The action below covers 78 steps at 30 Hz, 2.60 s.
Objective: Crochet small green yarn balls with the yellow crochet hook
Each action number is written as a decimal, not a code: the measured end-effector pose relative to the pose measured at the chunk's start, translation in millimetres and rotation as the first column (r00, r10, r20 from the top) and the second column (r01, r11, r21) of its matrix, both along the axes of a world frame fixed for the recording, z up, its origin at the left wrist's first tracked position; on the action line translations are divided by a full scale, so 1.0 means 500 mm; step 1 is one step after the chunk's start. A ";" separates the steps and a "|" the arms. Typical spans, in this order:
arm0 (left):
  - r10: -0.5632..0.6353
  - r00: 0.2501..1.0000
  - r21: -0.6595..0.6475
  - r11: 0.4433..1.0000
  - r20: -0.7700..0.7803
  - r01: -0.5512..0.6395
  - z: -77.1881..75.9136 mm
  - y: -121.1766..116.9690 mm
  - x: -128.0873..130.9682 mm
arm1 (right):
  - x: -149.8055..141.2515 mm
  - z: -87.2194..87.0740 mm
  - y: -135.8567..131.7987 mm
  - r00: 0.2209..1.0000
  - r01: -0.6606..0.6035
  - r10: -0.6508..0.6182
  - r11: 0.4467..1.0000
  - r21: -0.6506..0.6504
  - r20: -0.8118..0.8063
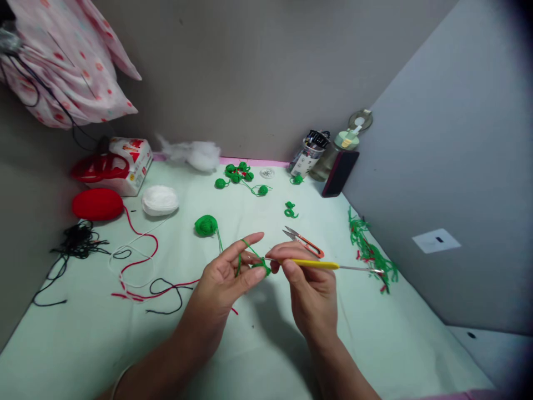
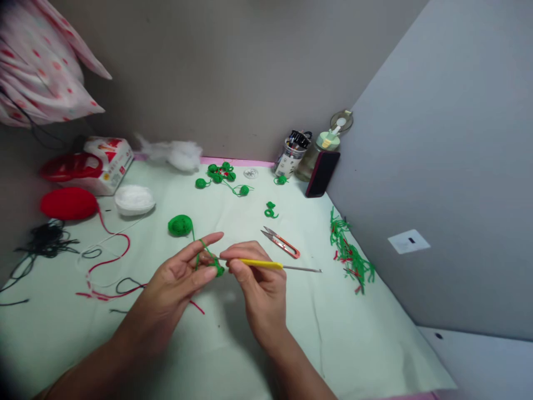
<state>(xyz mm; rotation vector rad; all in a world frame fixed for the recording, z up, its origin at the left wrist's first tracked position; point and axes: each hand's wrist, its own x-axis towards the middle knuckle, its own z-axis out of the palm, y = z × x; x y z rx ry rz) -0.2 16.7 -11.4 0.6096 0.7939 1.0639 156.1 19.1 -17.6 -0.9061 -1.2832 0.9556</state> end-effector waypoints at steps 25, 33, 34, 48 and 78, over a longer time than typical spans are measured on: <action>-0.001 0.998 -0.008 1.000 -0.057 0.001 0.008 -0.002 0.000 | 0.003 0.007 0.011 0.977 -0.037 0.013 0.993 -0.110 -0.211; 0.099 0.984 0.019 0.995 -0.151 -0.097 0.022 -0.001 -0.001 | 0.008 0.016 0.004 0.994 -0.019 0.014 0.999 -0.048 -0.104; 0.118 0.977 0.041 0.993 -0.179 -0.113 0.023 -0.001 -0.001 | 0.008 0.016 0.000 0.998 0.002 -0.003 1.000 -0.018 -0.056; 0.107 0.973 0.053 0.994 -0.205 -0.098 0.019 0.002 -0.003 | 0.004 0.005 -0.013 0.994 0.032 -0.050 0.982 0.186 0.092; -0.092 0.981 -0.137 0.984 0.169 0.115 0.024 0.012 -0.010 | 0.014 -0.001 -0.020 0.866 0.047 -0.262 0.890 0.453 0.427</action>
